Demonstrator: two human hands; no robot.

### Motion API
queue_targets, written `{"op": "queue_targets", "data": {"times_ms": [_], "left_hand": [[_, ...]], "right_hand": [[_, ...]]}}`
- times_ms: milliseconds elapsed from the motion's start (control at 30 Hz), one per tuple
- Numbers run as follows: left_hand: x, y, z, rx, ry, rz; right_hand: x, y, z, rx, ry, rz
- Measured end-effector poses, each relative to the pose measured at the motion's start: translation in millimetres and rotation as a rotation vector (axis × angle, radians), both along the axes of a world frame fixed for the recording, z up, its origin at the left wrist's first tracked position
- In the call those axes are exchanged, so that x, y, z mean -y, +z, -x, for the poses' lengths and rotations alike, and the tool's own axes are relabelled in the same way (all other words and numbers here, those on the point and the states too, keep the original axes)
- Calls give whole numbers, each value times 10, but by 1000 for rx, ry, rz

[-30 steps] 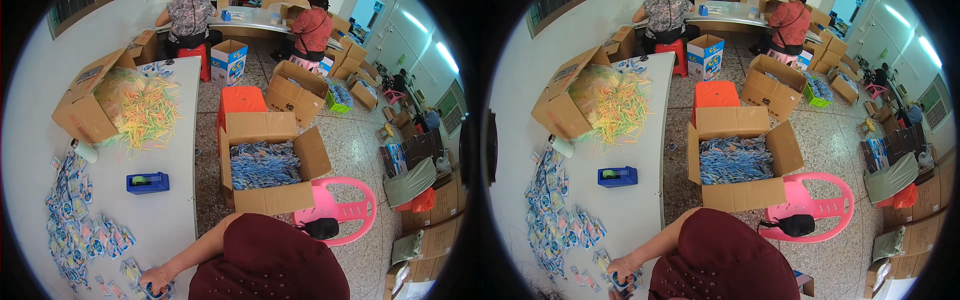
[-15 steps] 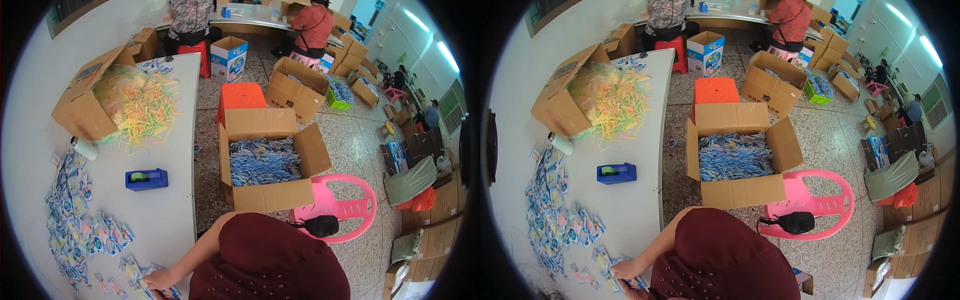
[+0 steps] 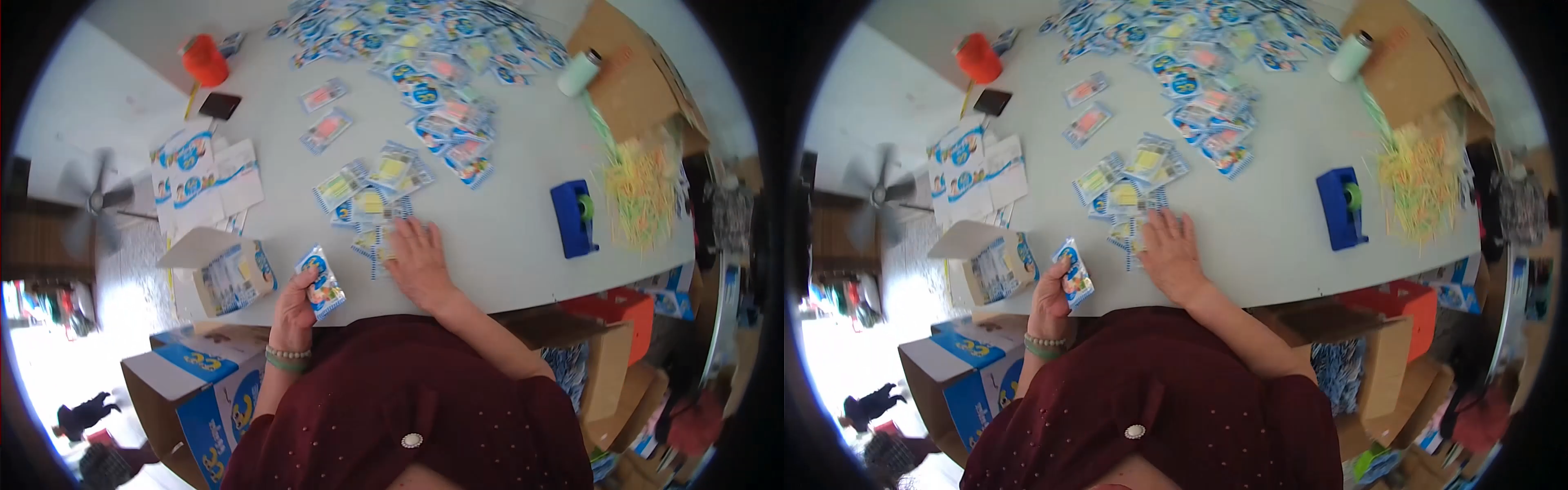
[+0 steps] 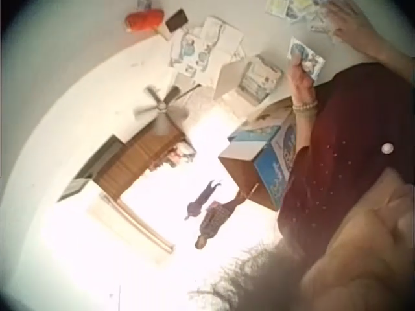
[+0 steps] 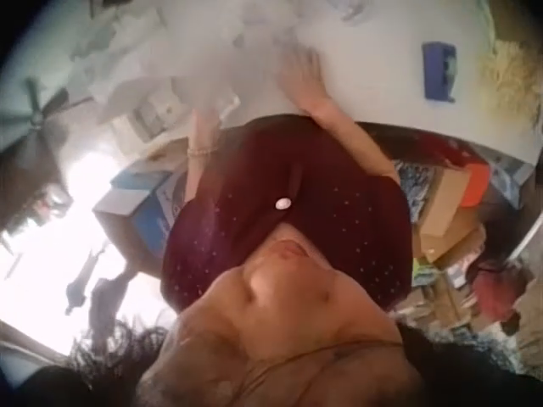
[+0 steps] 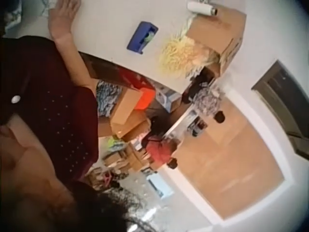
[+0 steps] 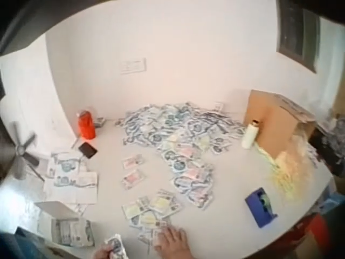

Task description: Packaging small product packets into small boxes and then placing the boxes into a larger cardboard carton.

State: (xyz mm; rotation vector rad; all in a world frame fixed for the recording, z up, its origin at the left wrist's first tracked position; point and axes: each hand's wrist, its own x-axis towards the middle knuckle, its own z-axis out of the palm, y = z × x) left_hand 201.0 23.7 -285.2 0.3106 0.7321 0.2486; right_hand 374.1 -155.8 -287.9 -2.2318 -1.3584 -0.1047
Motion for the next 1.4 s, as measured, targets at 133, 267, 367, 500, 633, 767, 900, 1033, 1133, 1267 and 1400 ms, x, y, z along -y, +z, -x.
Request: {"op": "queue_targets", "data": {"times_ms": [133,267,367,500,633,767,900,1033,1133,1267,1400], "left_hand": [[65,112,-62,21,-45,-149],[20,25,-47,49,-22,-113],[18,7,-70,62,4,-12],[27,-78,-83,126,-23,98],[71,-14,-99,132,-13,46],[150,98,-194,131,-67,-20],[330,207,-332,217,-65,-97],[357,163,-373,160,-63,-233],[229,112,-280,83,-36,-196],[177,72,-160,45,-16,-48],[175,68,-145,51,-19,-60]], "right_hand": [[126,131,-92,-130,70,59],[185,271,-159,-138,-23,52],[192,312,-210,-243,-85,223],[147,355,-189,-272,-53,238],[96,379,-223,-709,-241,206],[-84,489,-210,-1424,-234,-278],[-417,409,31,-1215,-129,-216],[-595,147,219,-723,43,-281],[-712,167,-87,-726,129,-147],[-1031,102,-994,55,86,116],[-1064,181,-1264,94,151,479]]}}
